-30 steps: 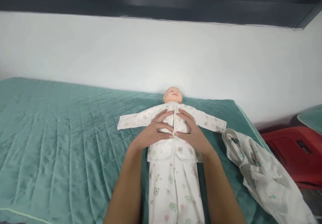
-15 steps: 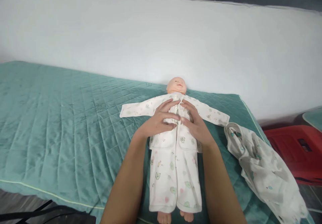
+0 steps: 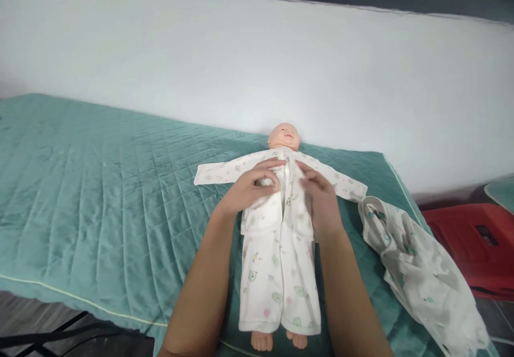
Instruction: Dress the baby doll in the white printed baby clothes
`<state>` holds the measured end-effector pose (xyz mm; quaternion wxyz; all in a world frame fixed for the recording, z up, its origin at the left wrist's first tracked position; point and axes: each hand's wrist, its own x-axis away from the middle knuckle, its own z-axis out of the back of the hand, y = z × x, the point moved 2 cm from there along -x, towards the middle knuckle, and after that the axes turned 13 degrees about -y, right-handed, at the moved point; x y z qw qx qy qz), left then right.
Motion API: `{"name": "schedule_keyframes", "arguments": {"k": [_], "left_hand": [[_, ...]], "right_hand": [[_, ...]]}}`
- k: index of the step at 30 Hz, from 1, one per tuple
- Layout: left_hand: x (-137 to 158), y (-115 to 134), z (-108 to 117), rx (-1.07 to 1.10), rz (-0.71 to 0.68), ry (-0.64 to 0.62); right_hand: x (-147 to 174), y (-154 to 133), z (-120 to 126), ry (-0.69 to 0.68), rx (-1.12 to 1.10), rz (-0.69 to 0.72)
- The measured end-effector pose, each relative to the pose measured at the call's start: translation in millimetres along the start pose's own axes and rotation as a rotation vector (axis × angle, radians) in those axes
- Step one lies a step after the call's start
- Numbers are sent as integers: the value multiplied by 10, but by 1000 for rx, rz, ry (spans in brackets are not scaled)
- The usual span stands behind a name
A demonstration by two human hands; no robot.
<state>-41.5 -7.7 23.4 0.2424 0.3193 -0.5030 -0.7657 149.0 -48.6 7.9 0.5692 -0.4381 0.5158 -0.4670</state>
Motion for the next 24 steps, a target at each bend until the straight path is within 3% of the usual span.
{"name": "schedule_keyframes", "arguments": {"k": [3, 5, 7, 10, 13, 15, 18, 20, 22, 24], "left_hand": [[9, -87, 71, 289, -66, 451], [-1, -168, 94, 345, -51, 652], [-39, -230, 78, 256, 45, 669], [-85, -272, 24, -34, 245, 564], [-51, -296, 57, -230, 329, 518], [33, -332, 175, -297, 357, 633], [193, -385, 378, -460, 421, 957], [233, -396, 423, -601, 408, 1031], [187, -400, 381, -726, 334, 909], [95, -419, 297, -806, 258, 705]], "right_hand": [[-48, 186, 174, 339, -282, -106], [-71, 258, 220, 493, -271, -171], [-92, 266, 180, 484, -180, -164], [-100, 230, 69, 345, -59, -86], [-78, 227, 126, 297, -5, -108], [-45, 221, 312, 429, 132, -115], [31, 144, 616, 743, 559, 38], [59, 102, 686, 783, 784, 161], [50, 110, 636, 671, 889, 206], [3, 168, 515, 478, 930, 200]]}}
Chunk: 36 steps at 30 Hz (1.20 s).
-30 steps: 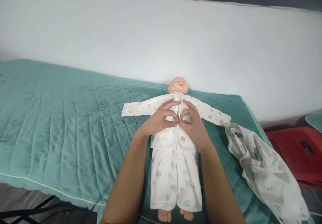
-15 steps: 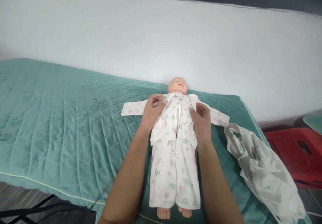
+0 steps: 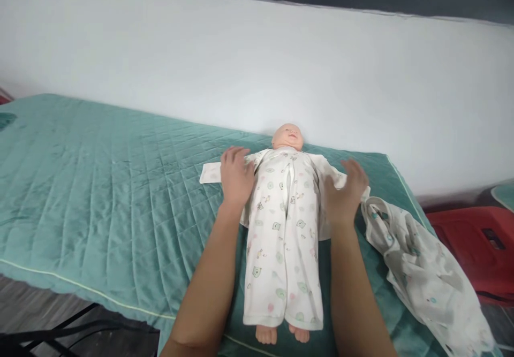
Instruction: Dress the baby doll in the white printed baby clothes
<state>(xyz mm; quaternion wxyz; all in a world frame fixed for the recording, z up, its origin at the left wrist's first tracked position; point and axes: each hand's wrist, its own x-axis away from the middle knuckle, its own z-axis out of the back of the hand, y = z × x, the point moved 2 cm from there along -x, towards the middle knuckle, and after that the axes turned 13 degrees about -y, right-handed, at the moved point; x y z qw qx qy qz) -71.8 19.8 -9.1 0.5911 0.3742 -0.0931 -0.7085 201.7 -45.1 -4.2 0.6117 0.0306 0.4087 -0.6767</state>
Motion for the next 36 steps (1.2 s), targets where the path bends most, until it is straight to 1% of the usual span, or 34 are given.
{"name": "schedule_keyframes", "arguments": {"k": [2, 3, 5, 7, 11, 15, 17, 18, 20, 22, 23, 24, 25, 26, 28, 31, 34, 36], "left_hand": [[-21, 49, -113, -33, -94, -126], [-36, 55, -165, -50, -101, -166], [-73, 45, -250, -94, -68, -210], [-114, 28, -303, -141, -6, -220], [-213, -26, -288, -212, 138, -222], [-310, -228, -157, -247, 273, -281], [-317, -354, -98, -230, 293, -293], [-306, -401, -77, -213, 278, -287], [-261, -437, -52, -170, 210, -248], [-198, -388, -44, -132, 96, -194], [-165, -340, -45, -119, 35, -175], [-132, -285, -51, -113, -23, -167], [-103, -231, -60, -113, -71, -172], [-77, -186, -72, -123, -103, -187], [-41, -139, -95, -157, -104, -220], [-8, -174, -111, -197, -17, -244], [31, -243, -104, -233, 45, -231], [68, -270, -93, -257, 60, -218]], "right_hand": [[0, -44, -159, -186, -26, 48], [-13, -50, -232, -261, -34, 58], [-67, -31, -342, -364, -17, 51], [-134, 10, -396, -414, 33, 28], [-191, 119, -402, -425, 126, -38], [-137, 254, -363, -372, 191, -146], [-115, 259, -325, -315, 209, -184], [-111, 223, -299, -282, 214, -179], [-118, 55, -230, -206, 189, -98], [-137, -235, -163, -173, 94, 63], [-148, -413, -144, -194, 33, 155], [-161, -602, -146, -258, -11, 238], [-176, -793, -174, -361, -21, 305], [-192, -979, -226, -471, 22, 365], [-232, -1302, -395, -655, 194, 481], [-322, -1599, -730, -830, 404, 584], [-418, -1695, -1010, -925, 492, 599], [-471, -1706, -1123, -948, 524, 601]]}}
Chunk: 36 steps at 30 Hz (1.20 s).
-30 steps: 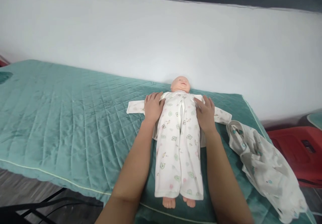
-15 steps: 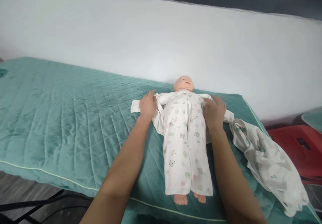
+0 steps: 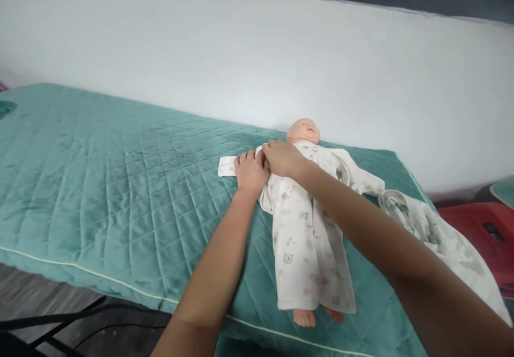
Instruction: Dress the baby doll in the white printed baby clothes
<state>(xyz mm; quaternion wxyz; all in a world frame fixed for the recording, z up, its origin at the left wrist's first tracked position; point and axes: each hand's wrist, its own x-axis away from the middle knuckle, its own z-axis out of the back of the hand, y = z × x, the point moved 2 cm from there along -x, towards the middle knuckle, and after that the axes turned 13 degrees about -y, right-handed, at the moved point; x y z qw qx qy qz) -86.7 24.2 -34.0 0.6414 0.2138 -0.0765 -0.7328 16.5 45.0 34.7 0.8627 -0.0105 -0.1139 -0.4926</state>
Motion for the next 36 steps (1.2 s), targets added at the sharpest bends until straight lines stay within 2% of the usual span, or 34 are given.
{"name": "schedule_keyframes", "arguments": {"k": [7, 11, 16, 22, 28, 32, 36], "left_hand": [[85, -25, 20, -27, 38, 13], [50, -49, 35, 22, 2, 6], [15, -97, 37, 170, -15, 96], [-9, -195, -29, 377, 9, 193], [-18, -232, -57, 469, 74, 175], [8, -228, -56, 440, 90, 122], [54, -232, -49, 387, 83, 116]], "right_hand": [[-208, 26, 1, -159, 71, 1], [-243, 53, 39, -203, 112, 11], [-174, 186, 91, -176, 140, 74], [-18, 367, 171, -175, 194, 81], [165, 499, 318, -154, 175, 24], [282, 547, 416, -174, 187, -34], [368, 580, 490, -150, 158, -34]]}}
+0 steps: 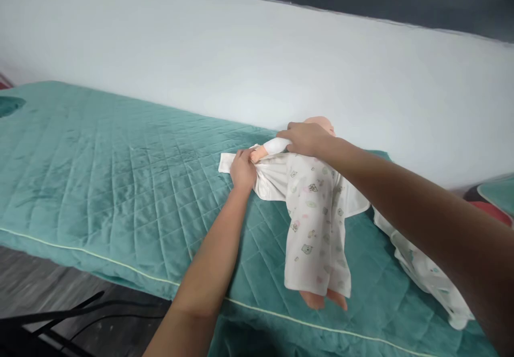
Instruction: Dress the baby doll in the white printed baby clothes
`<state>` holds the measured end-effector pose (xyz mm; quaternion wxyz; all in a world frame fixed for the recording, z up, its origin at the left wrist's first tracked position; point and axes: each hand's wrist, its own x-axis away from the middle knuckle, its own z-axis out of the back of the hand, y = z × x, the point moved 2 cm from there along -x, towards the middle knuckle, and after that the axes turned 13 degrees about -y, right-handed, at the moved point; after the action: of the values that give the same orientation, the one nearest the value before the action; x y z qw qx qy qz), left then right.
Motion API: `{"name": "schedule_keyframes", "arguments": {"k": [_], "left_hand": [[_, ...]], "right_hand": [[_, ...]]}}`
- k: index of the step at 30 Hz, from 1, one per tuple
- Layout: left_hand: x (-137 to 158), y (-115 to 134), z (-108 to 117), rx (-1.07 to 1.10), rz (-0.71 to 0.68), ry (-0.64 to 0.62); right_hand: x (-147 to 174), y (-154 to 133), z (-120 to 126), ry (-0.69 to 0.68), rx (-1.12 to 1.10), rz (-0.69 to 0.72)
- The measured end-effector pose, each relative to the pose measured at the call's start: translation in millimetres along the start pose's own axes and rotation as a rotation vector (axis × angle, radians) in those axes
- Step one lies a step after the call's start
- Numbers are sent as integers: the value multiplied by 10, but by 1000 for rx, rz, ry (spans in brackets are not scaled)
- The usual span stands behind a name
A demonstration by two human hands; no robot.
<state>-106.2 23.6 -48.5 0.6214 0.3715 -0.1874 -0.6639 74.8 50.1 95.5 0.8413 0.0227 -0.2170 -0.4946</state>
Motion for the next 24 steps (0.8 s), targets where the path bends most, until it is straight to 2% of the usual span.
{"name": "schedule_keyframes", "arguments": {"k": [4, 8, 12, 16, 21, 24], "left_hand": [[38, 39, 29, -80, 11, 7], [53, 133, 66, -291, 17, 7], [19, 205, 64, -459, -139, -46], [-40, 174, 26, -462, -220, -161], [-54, 101, 25, -435, -179, -156], [-54, 66, 54, -429, -150, -135]], "right_hand": [[-2, -2, -12, 36, -54, 16], [-136, -103, -70, 6, -89, 32], [-286, -242, -131, -22, -115, 61], [-366, -310, -194, -13, -143, 70], [-335, -91, -281, 46, -338, 122], [-108, 167, -406, 225, -588, 77]]}}
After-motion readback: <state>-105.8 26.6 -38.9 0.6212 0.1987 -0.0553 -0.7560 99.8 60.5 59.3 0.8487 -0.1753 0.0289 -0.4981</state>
